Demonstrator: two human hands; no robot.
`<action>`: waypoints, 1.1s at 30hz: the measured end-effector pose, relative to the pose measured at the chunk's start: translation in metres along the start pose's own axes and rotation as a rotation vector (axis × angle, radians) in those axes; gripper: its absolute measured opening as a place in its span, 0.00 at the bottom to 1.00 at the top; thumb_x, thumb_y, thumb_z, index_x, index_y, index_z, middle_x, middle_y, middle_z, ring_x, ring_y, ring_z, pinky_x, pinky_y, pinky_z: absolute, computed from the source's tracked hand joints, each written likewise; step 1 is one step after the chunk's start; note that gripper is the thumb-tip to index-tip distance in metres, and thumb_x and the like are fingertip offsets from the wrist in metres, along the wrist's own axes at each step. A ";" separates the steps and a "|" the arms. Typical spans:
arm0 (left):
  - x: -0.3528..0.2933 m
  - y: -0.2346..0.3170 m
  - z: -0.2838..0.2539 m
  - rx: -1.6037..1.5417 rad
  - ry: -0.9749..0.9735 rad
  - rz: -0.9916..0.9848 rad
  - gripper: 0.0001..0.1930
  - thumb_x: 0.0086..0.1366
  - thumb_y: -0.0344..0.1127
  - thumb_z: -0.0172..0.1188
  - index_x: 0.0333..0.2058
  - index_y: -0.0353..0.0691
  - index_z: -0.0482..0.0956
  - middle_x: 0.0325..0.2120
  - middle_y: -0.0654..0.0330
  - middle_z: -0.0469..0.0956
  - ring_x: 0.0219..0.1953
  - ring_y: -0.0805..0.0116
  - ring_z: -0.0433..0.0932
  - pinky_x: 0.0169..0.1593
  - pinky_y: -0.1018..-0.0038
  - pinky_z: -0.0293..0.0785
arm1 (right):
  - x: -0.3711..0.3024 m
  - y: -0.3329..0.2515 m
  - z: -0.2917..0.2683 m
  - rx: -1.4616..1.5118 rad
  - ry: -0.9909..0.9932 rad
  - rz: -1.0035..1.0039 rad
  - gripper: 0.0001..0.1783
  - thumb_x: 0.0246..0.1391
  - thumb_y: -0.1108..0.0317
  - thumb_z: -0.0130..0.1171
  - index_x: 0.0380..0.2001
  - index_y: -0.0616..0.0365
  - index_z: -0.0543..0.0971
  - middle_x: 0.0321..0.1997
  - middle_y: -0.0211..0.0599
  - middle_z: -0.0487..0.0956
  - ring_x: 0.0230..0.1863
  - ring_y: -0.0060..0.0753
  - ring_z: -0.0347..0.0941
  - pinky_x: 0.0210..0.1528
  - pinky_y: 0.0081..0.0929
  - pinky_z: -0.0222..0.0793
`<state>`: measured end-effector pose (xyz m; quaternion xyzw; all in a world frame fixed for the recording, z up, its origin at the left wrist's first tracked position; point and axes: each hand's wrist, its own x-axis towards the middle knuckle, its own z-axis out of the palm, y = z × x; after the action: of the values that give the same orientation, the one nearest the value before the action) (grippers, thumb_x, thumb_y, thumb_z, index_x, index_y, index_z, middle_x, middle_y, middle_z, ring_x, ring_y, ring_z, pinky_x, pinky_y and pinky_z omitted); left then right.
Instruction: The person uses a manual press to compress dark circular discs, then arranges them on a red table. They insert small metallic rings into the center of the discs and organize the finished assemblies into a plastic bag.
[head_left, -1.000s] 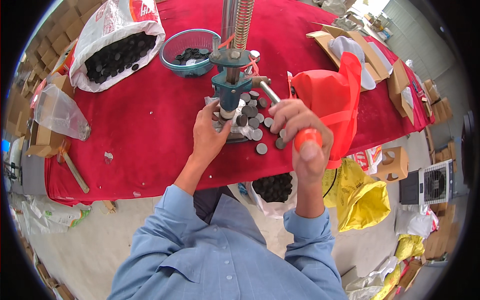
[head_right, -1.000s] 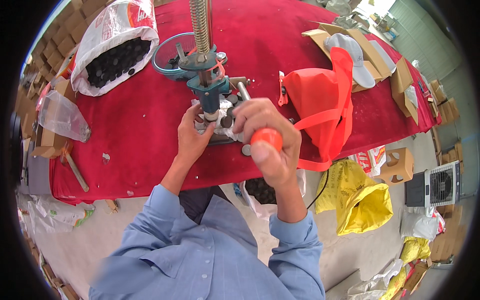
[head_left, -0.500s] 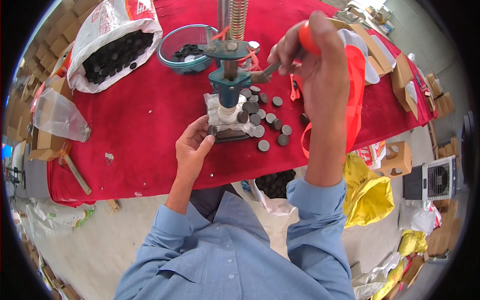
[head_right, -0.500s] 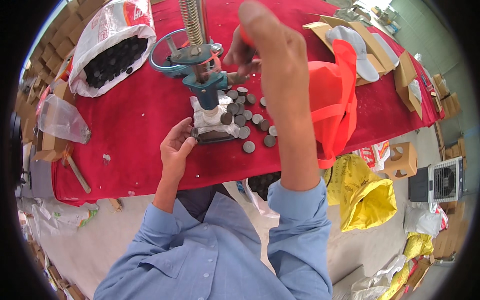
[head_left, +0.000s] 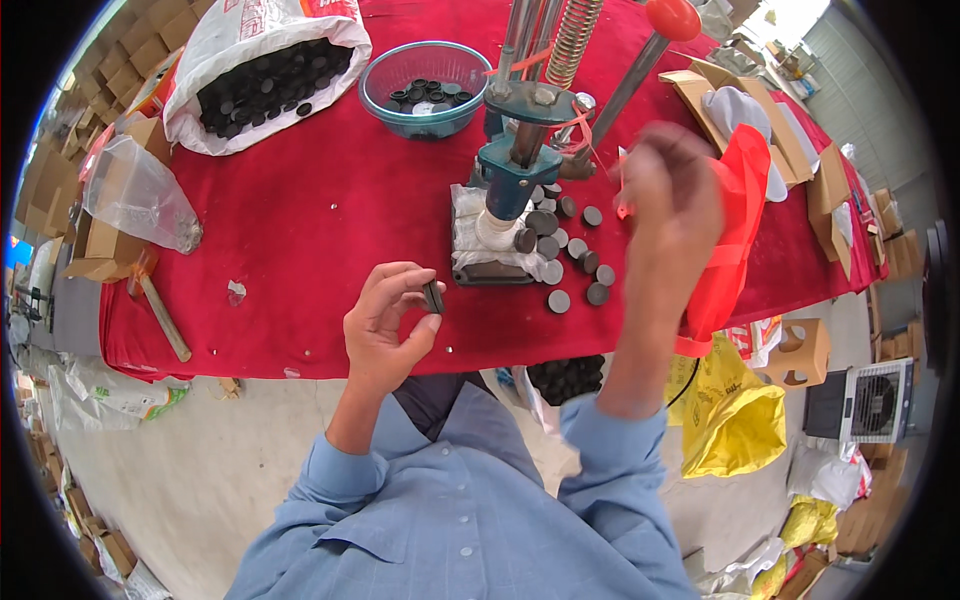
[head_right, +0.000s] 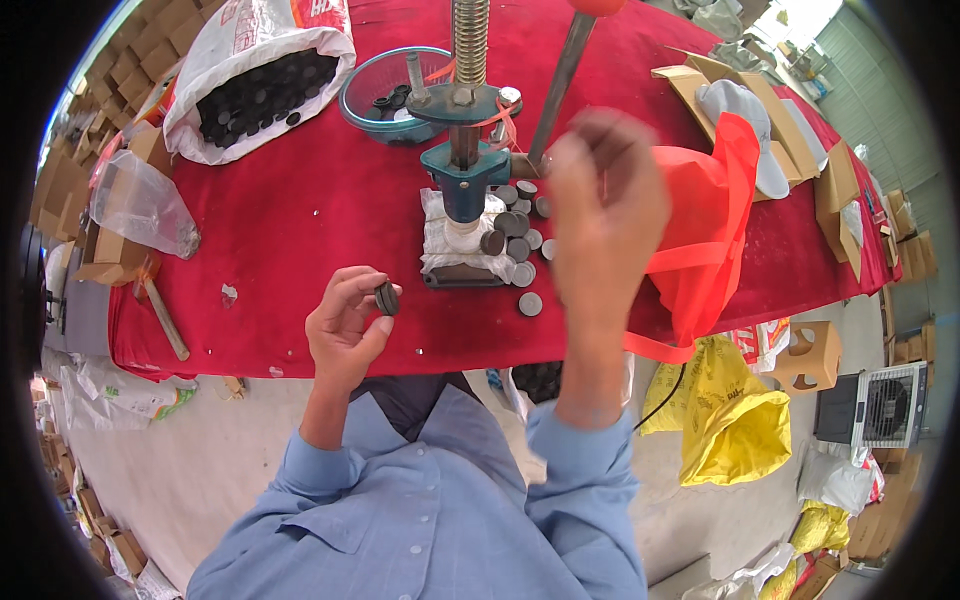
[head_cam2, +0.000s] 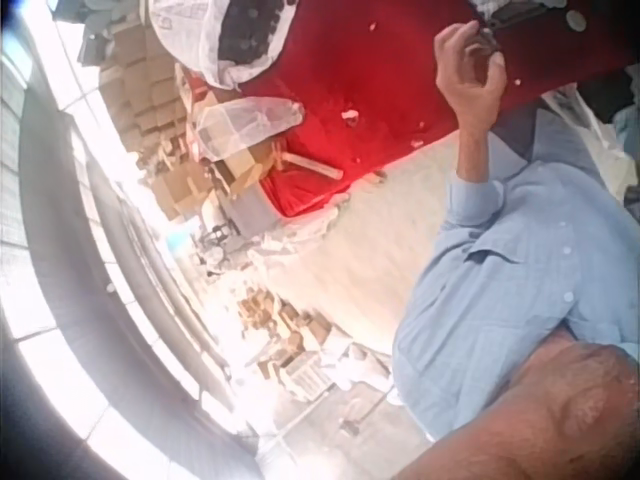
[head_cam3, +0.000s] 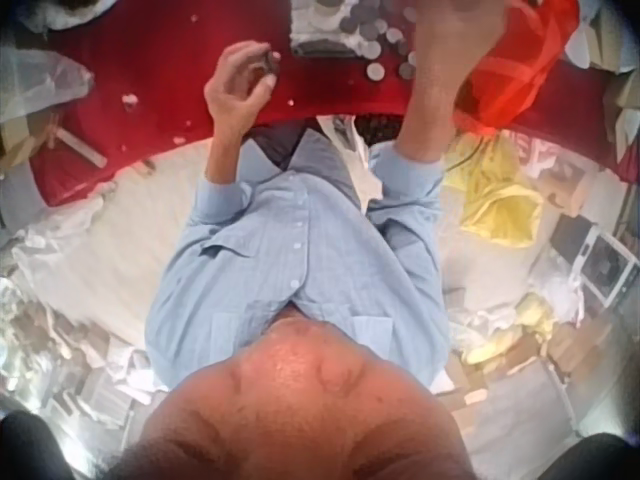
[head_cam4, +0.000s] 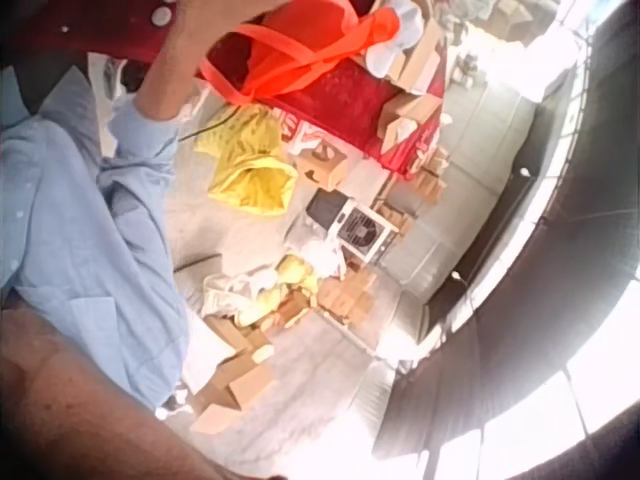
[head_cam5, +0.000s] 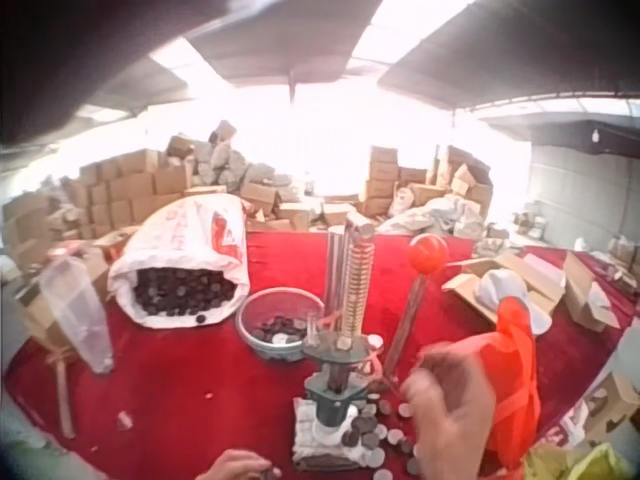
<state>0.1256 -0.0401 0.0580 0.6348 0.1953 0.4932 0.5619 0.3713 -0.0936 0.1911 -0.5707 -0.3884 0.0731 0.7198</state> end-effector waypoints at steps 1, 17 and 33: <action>0.001 0.001 0.003 0.067 -0.001 0.034 0.26 0.57 0.12 0.64 0.56 0.30 0.81 0.55 0.53 0.74 0.53 0.64 0.82 0.54 0.69 0.82 | -0.025 0.015 -0.002 -0.015 -0.156 0.023 0.19 0.60 0.63 0.71 0.48 0.64 0.81 0.40 0.33 0.82 0.35 0.18 0.78 0.34 0.24 0.74; 0.001 0.037 0.008 0.365 -0.082 0.206 0.20 0.57 0.17 0.72 0.49 0.32 0.85 0.45 0.51 0.84 0.44 0.63 0.86 0.45 0.71 0.83 | -0.131 0.043 0.016 0.015 -0.449 -0.117 0.19 0.54 0.81 0.69 0.50 0.61 0.85 0.45 0.45 0.85 0.44 0.41 0.85 0.45 0.30 0.82; -0.027 -0.034 0.056 0.146 -0.119 -0.360 0.19 0.67 0.22 0.67 0.56 0.29 0.78 0.44 0.53 0.82 0.45 0.66 0.83 0.53 0.73 0.80 | -0.140 0.087 -0.029 -0.257 -0.360 0.305 0.11 0.57 0.71 0.68 0.42 0.64 0.82 0.34 0.45 0.84 0.31 0.39 0.83 0.36 0.35 0.78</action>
<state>0.1717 -0.0809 0.0229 0.6565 0.3074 0.3309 0.6042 0.3227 -0.1633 0.0464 -0.6871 -0.4257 0.2314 0.5414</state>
